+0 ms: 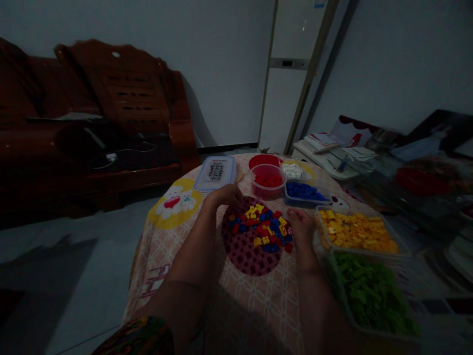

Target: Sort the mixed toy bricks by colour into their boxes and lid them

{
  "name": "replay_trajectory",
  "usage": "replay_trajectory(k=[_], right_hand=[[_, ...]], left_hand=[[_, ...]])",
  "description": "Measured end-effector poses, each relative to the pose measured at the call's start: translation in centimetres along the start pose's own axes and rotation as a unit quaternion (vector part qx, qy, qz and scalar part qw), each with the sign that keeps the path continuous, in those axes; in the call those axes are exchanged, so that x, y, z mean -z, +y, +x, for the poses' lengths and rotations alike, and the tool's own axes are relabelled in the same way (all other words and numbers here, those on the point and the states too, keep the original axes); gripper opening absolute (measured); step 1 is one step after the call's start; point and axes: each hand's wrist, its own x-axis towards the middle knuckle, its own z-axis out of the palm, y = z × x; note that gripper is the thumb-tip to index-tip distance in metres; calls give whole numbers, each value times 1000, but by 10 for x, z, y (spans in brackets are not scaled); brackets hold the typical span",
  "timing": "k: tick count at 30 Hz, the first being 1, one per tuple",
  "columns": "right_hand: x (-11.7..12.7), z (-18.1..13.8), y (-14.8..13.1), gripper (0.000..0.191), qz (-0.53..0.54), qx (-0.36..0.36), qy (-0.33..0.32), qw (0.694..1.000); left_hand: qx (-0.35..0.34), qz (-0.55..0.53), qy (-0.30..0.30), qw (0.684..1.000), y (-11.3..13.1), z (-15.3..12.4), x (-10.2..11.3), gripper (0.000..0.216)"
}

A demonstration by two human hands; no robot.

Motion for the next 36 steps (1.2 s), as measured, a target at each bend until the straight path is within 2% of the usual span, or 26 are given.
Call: replay_trajectory(k=[2, 5, 8, 13, 16, 20, 23, 25, 28, 31, 34, 36], right_hand=[[1, 0, 0, 41, 1, 0, 0, 1000], [2, 0, -1, 39, 4, -5, -6, 1000], [2, 0, -3, 38, 11, -7, -9, 1000], [1, -1, -5, 39, 24, -15, -13, 1000], [0, 0, -4, 38, 38, -15, -16, 999], [0, 2, 0, 38, 28, -8, -16, 999], [-1, 3, 0, 39, 15, -5, -15, 1000], [-1, 2, -2, 40, 16, -11, -15, 1000], [-1, -1, -7, 42, 17, -28, -16, 999], [0, -2, -11, 42, 19, -39, -19, 999], [0, -2, -14, 40, 17, -29, -7, 999], [0, -1, -14, 38, 15, -23, -6, 1000]], left_hand=[[3, -9, -58, 998, 1, 1, -6, 12], [7, 36, -90, 995, 6, 2, -16, 18], [22, 98, -87, 991, 12, 1, -24, 19], [41, 108, -74, 991, 17, -2, -31, 14], [34, 100, -75, 992, 13, -5, -26, 9], [-2, 12, -66, 998, 5, -11, -9, 3], [-52, -70, 5, 996, 4, -12, -3, 9], [-84, -133, 65, 985, 9, -7, -6, 15], [-116, -256, 145, 949, 23, 7, -21, 23], [-136, -367, 222, 893, 37, 27, -39, 27], [-151, -403, 292, 854, 45, 44, -51, 26], [-166, -384, 320, 850, 45, 50, -52, 30]])
